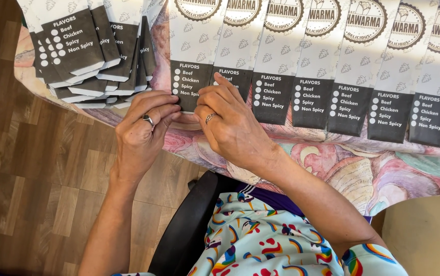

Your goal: The person folds several paper shawarma sleeves by hand, then applies glue from a bottle to the edge of each sleeve and presses them closed.

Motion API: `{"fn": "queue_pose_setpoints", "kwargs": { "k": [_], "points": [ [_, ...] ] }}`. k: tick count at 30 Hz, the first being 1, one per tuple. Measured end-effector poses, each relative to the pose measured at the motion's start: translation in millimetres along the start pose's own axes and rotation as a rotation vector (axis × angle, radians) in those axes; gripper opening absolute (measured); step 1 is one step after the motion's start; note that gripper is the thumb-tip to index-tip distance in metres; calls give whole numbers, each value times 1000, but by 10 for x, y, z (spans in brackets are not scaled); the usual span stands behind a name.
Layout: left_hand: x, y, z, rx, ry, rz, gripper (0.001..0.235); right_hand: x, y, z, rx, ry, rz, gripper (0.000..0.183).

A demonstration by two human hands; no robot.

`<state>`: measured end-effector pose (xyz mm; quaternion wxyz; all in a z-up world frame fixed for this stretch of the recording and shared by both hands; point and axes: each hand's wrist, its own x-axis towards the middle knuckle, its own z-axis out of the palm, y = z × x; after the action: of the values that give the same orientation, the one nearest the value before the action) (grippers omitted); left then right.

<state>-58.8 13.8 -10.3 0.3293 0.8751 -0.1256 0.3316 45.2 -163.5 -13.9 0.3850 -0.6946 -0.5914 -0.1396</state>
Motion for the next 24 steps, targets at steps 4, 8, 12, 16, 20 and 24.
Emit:
{"fn": "queue_pose_setpoints", "kwargs": {
  "k": [4, 8, 12, 16, 20, 24],
  "points": [
    [47, 53, 40, 42, 3, -48, 2, 38, -39, 53, 22, 22, 74, 13],
    [100, 136, 83, 122, 22, -133, 10, 34, -61, 169, 55, 116, 195, 13],
    [141, 207, 91, 132, 44, -331, 14, 61, -67, 169, 157, 115, 371, 19],
    [124, 178, 104, 72, 80, -304, 14, 65, 8, 203, 158, 158, 391, 17],
    [96, 175, 94, 43, 34, -372, 21, 60, 23, 241, 226, 205, 446, 16],
    [146, 359, 112, 113, -5, -416, 22, 21, 76, 322, 182, 45, 461, 41]
  ]
}}
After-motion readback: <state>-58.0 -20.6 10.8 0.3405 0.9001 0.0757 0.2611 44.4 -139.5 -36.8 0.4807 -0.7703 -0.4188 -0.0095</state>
